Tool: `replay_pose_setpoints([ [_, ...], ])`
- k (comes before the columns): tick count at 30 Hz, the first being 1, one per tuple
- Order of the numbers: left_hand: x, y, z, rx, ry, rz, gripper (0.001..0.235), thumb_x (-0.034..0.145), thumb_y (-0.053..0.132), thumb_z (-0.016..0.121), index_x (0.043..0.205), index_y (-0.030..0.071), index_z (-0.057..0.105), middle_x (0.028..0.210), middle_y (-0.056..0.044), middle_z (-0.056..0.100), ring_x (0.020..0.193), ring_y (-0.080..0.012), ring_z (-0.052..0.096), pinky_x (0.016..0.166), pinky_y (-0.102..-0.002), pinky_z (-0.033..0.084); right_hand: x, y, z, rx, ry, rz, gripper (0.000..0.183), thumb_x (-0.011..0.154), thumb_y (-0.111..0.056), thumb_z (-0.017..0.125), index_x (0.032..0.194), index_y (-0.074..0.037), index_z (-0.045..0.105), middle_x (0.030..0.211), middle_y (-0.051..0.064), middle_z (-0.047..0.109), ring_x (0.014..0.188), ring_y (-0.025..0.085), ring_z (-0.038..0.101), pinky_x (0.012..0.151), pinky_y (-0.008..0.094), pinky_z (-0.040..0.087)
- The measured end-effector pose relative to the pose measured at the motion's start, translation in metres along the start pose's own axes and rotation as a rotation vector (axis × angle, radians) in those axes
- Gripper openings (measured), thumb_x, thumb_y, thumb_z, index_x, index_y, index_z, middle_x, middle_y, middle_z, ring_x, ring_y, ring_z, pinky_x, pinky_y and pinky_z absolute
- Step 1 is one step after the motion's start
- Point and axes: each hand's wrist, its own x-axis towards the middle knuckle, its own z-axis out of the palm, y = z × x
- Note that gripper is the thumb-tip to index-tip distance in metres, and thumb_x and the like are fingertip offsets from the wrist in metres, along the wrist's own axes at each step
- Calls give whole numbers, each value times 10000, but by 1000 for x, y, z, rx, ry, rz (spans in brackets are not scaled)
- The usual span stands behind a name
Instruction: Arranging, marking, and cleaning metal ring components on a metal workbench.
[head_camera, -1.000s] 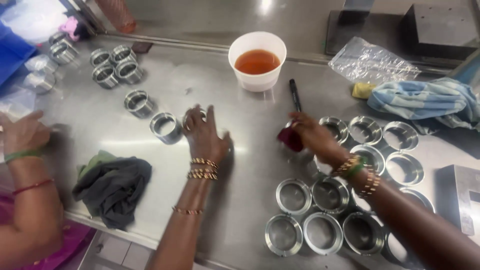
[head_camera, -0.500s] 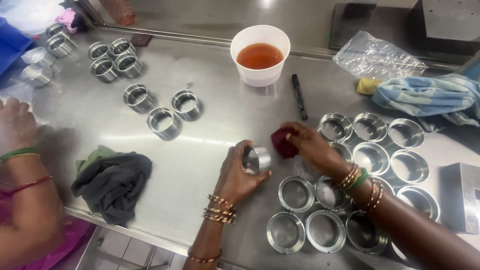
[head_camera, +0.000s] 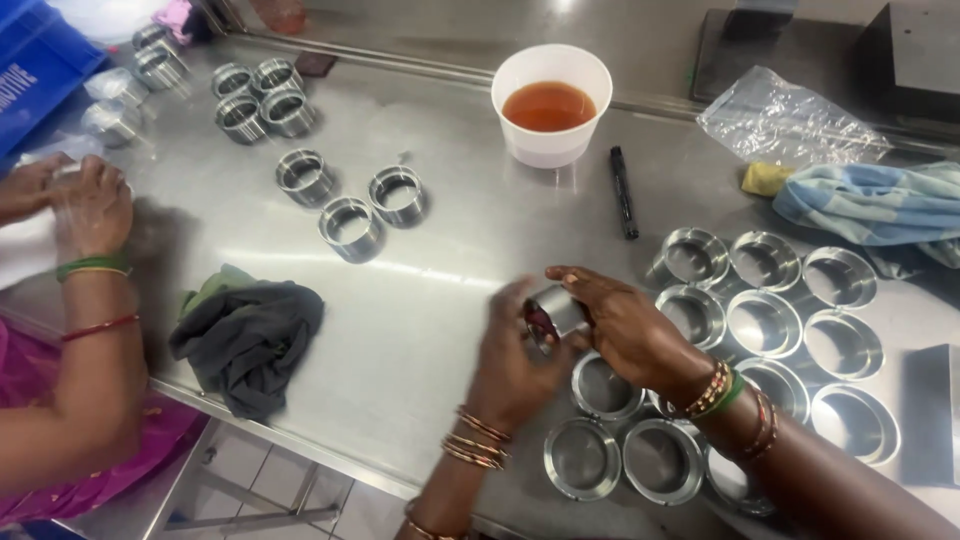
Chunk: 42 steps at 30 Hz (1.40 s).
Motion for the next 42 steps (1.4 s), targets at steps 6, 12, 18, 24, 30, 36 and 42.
replay_pose_setpoints([
  [6,15,-26,9,-964,-182,-524,756,758,318,803,1386,87,451,1262,-156,614,1123,-248,672,836,-358,639,-15,-8,25,294,186,157,442,1063,-228,354,1471,-114,479,1377,164,646,1238,283,648,1052,412,541],
  [12,55,-47,-86,646,57,-390,964,646,407,905,1457,129,463,1301,-219,547,1177,-373,582,1000,-471,529,-39,2,-1,118,-52,436,438,1061,-287,394,1454,-207,569,1152,163,750,927,323,762,858,446,631],
  [18,74,-88,-107,1019,606,73,948,706,386,911,1440,25,432,1306,-352,490,1182,-477,494,981,-599,447,-11,51,50,191,-41,155,361,1045,-218,424,1339,-128,614,1209,115,711,1081,197,688,939,368,562],
  [24,48,-34,-65,352,-336,-207,1184,639,342,899,1597,153,230,1342,-212,510,1191,-381,548,1017,-464,483,35,-11,41,325,208,-27,330,1055,-186,447,1283,-80,661,1101,115,751,957,196,703,859,331,603],
  [30,46,11,-39,633,-305,-270,934,683,383,901,1436,96,428,1305,-183,540,1178,-381,563,1006,-448,506,36,-1,0,363,325,124,296,1025,-167,523,1274,-66,647,1090,55,734,908,152,700,793,284,604],
  [36,26,-17,-16,274,-42,221,784,630,207,835,1340,90,523,1301,-190,590,1165,-365,628,967,-421,560,17,60,10,284,179,-53,355,921,26,510,1247,-3,646,1223,166,675,977,219,678,798,318,604],
  [42,22,-13,-9,116,-209,-82,452,846,310,755,1168,15,637,1122,-214,678,891,-281,734,790,-392,592,-1,-21,4,495,19,241,359,1061,-76,401,1350,-8,603,1517,88,553,1199,237,695,1008,316,585],
])
